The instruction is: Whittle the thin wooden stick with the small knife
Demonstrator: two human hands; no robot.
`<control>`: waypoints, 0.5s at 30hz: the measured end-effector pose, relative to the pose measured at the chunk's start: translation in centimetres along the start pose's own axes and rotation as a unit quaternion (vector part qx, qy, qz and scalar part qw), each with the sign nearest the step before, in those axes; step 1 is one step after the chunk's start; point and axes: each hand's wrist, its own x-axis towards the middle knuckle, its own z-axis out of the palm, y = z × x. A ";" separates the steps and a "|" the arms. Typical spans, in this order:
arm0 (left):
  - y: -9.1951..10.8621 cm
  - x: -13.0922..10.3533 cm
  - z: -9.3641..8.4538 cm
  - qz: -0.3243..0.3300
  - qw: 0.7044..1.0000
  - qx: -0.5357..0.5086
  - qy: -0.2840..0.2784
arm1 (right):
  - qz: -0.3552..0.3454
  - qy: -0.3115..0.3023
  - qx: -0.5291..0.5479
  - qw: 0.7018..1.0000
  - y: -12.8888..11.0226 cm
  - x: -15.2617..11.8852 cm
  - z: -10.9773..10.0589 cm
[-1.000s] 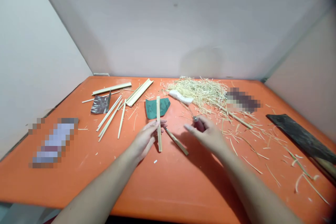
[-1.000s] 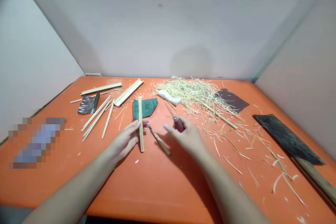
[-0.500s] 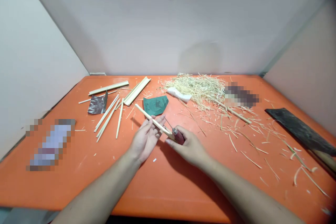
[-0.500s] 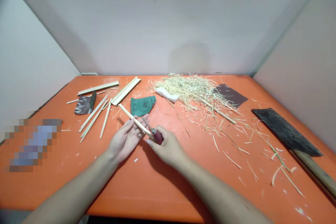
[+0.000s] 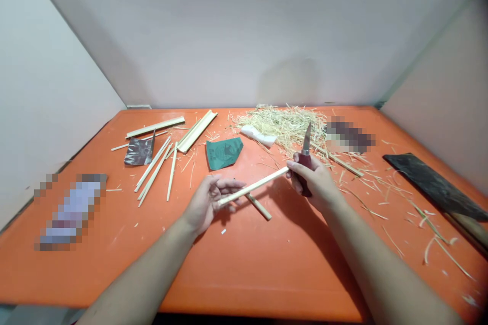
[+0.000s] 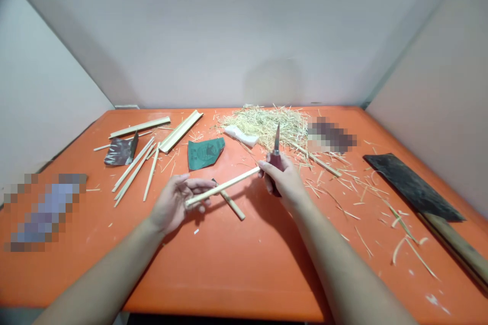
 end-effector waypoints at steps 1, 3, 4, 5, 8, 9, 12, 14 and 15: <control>0.1 -0.1 0.0 -0.022 0.999 0.027 -0.013 | -0.006 -0.001 -0.011 1.000 0.1 0.1 -0.1; 0.0 -0.4 0.0 -0.045 0.993 0.088 -0.059 | -0.020 -0.010 -0.036 0.999 0.4 0.1 0.0; -0.2 -0.5 0.0 -0.055 0.988 0.116 -0.090 | -0.025 -0.019 -0.053 0.998 0.5 0.0 0.1; -0.3 -0.6 0.1 -0.066 0.981 0.136 -0.122 | -0.029 -0.029 -0.074 0.996 0.7 -0.1 0.2; -0.9 -0.6 0.1 -0.092 0.972 0.140 -0.165 | -0.058 -0.012 -0.168 0.984 1.1 -0.5 0.6; -1.1 -0.5 0.1 -0.089 0.975 0.132 -0.156 | -0.080 0.014 -0.216 0.973 1.1 -0.8 0.8; -1.6 -0.1 0.1 -0.041 0.987 0.126 -0.088 | -0.153 0.025 -0.371 0.916 1.1 -1.9 1.6; -1.7 0.1 0.2 -0.015 0.990 0.133 -0.041 | -0.170 -0.060 -0.449 0.875 1.1 -2.8 2.5; -1.8 0.2 0.2 -0.005 0.991 0.135 -0.020 | -0.172 -0.101 -0.475 0.857 1.1 -3.3 3.0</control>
